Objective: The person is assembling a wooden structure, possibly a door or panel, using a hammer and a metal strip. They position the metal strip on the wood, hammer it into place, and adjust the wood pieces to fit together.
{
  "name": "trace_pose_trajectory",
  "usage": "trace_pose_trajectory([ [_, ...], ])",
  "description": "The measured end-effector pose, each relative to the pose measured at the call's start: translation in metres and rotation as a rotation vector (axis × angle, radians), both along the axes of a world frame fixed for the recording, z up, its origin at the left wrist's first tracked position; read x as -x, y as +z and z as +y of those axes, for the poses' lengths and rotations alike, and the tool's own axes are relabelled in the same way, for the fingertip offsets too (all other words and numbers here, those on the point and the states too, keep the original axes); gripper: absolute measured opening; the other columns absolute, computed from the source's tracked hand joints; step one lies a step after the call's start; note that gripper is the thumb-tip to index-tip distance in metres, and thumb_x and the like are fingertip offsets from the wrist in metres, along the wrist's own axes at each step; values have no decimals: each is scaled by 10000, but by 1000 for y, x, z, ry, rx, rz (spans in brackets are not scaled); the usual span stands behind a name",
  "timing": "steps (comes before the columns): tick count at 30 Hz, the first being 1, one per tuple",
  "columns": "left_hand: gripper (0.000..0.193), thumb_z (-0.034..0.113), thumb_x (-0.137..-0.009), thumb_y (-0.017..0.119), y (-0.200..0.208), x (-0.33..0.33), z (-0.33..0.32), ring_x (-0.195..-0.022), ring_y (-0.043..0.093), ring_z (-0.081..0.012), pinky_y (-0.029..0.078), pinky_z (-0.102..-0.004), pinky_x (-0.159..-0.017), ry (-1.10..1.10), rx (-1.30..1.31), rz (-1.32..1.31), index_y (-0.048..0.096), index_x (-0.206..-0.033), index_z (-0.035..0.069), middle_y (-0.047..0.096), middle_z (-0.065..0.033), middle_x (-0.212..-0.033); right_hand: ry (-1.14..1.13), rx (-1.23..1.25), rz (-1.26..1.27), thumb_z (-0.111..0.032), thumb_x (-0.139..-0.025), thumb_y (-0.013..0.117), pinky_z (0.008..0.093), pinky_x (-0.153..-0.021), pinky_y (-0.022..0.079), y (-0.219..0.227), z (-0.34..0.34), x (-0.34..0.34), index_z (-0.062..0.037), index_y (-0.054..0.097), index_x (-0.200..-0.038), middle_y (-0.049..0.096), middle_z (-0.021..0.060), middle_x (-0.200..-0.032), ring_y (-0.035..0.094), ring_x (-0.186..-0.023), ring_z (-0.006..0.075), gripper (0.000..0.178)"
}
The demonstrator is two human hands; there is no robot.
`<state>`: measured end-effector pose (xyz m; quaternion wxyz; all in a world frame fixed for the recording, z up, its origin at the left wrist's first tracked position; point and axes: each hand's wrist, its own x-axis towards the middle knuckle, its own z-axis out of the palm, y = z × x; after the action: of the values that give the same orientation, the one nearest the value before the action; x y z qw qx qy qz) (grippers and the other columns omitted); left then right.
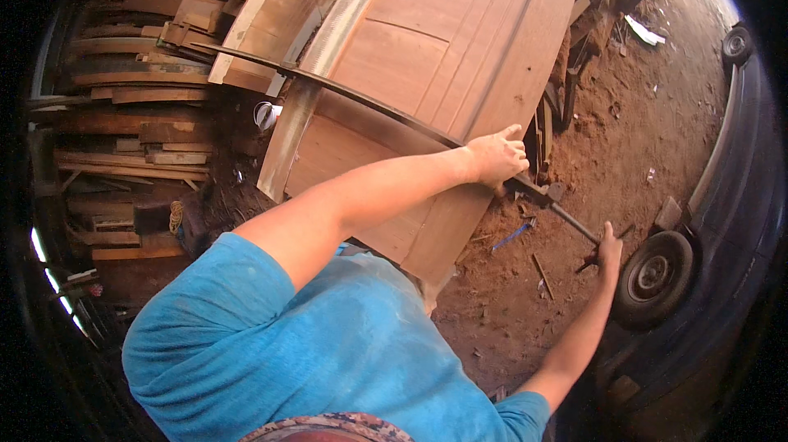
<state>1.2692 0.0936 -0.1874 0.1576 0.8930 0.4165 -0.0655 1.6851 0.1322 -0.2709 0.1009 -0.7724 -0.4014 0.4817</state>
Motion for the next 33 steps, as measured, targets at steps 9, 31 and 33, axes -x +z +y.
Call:
trace_pose_trajectory([
  [9,329,341,-815,732,-2,-2,-2,-1133,626,-223,270,-528,-1197,-1,-57,-17,666,-1014,87,701,-58,-1032,37,-311,-19,-578,-979,558,340,-445,379,-6,-29,-29,-30,578,-757,509,29,-606,498,-465,190,591],
  [31,597,508,-728,804,1,-10,9,-1166,606,-218,252,-537,-1198,-48,-33,-10,665,-1111,71,701,-45,-1063,-261,-886,256,-362,-1032,458,413,-867,536,-76,-45,-43,36,658,-710,723,229,-882,693,-814,282,550],
  [33,623,514,-722,806,4,1,-4,-1169,608,-217,250,-537,-1198,10,5,27,662,-1135,70,701,-48,-1066,91,-382,-144,-401,-1017,456,446,-675,569,-15,-10,-3,72,616,-734,682,225,-734,675,-641,310,574],
])
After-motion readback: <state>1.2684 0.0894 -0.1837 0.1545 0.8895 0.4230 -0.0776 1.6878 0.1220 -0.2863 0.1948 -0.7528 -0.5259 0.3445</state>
